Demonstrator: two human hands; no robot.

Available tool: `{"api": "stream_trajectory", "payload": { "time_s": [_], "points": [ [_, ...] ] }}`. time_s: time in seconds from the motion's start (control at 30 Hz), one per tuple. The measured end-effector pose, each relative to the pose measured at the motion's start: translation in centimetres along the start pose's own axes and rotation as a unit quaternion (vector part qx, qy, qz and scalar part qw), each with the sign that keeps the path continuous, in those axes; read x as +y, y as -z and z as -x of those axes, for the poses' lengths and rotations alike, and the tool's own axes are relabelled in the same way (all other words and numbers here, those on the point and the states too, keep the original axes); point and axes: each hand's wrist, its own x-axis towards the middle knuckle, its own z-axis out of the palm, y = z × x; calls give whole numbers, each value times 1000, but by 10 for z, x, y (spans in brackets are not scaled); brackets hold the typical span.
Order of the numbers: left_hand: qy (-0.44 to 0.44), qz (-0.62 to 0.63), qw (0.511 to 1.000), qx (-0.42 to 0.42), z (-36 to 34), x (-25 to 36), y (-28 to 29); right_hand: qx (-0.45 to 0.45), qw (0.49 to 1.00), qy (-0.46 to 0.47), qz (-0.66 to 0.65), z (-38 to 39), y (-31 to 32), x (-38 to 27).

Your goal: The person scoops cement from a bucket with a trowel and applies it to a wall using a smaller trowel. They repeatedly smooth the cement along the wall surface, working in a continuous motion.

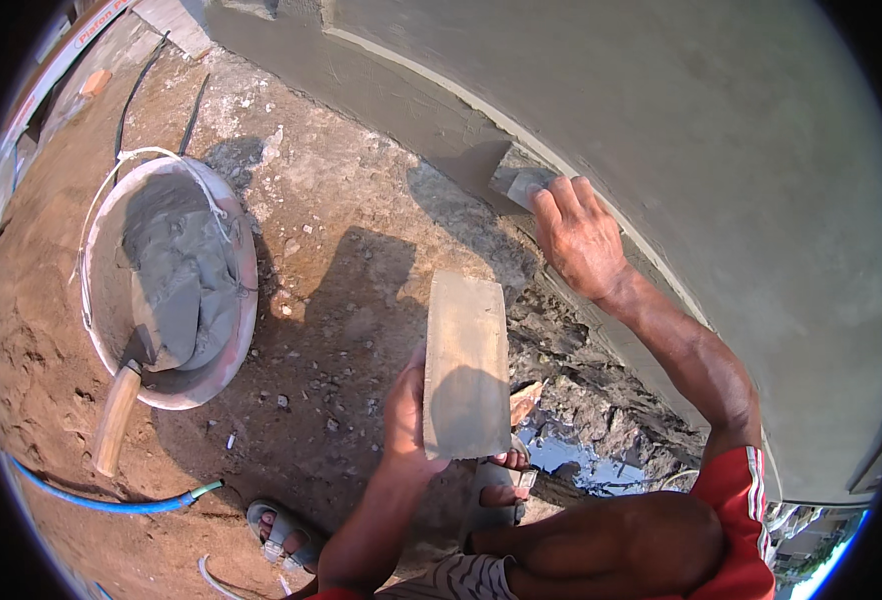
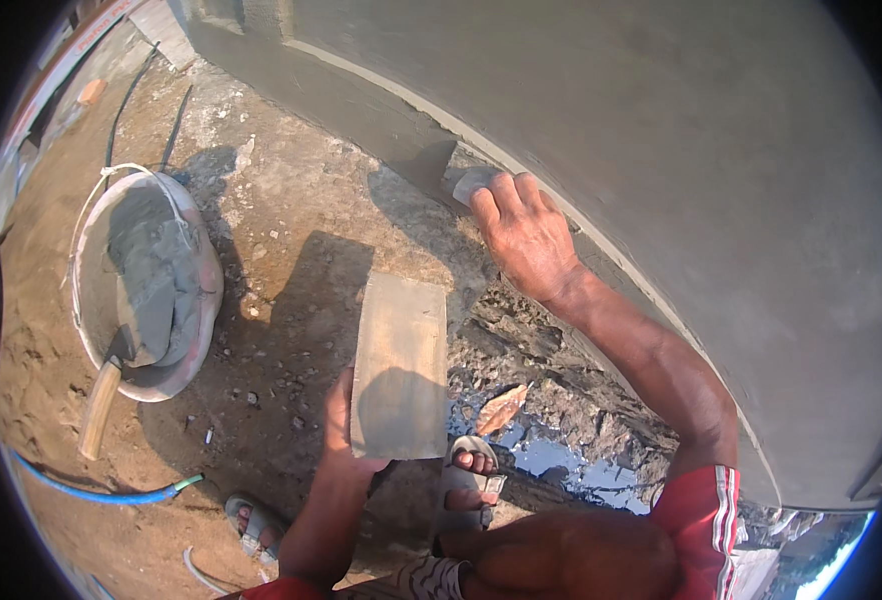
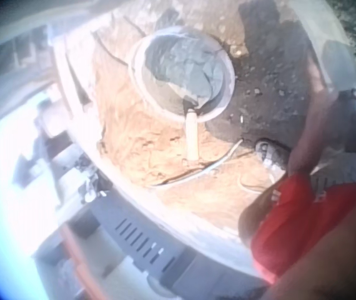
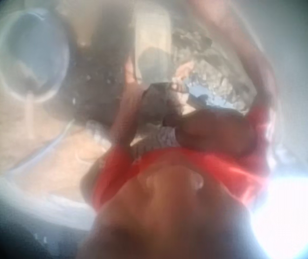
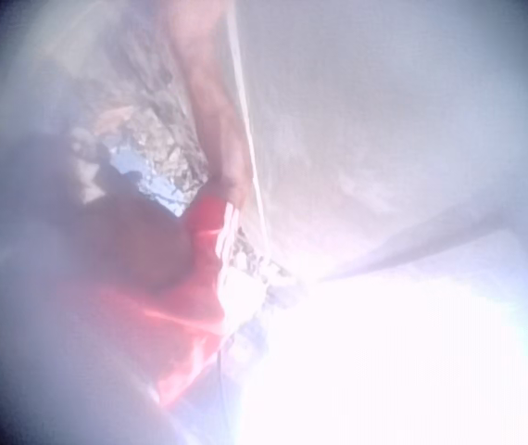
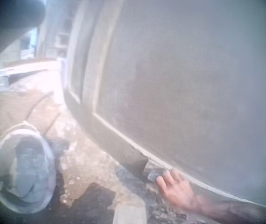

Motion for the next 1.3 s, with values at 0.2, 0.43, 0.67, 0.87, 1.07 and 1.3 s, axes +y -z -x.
{"api": "stream_trajectory", "payload": {
  "time_s": [0.2, 0.43, 0.67, 0.87, 1.07, 1.3],
  "points": [
    [-23, -27, 999, 41, 7, 2, -1, 35, 999, 5, -29, -25, 11, -15],
    [4, -18, 998, 52, 4, 5, -5, -7, 999, 32, 18, -35, -19, -16],
    [-36, -51, 997, 55, 5, 6, -7, 25, 1000, -6, 14, -73, 3, -13],
    [-6, -41, 997, 69, 2, 7, -11, -25, 1000, 18, 0, -55, -20, -28],
    [-17, -35, 995, 94, 4, 11, -9, -4, 978, -99, -186, -91, 56, -7],
    [-27, -91, 990, 104, 6, 13, -26, 32, 919, -181, -348, -135, 49, 8]
  ]
}}
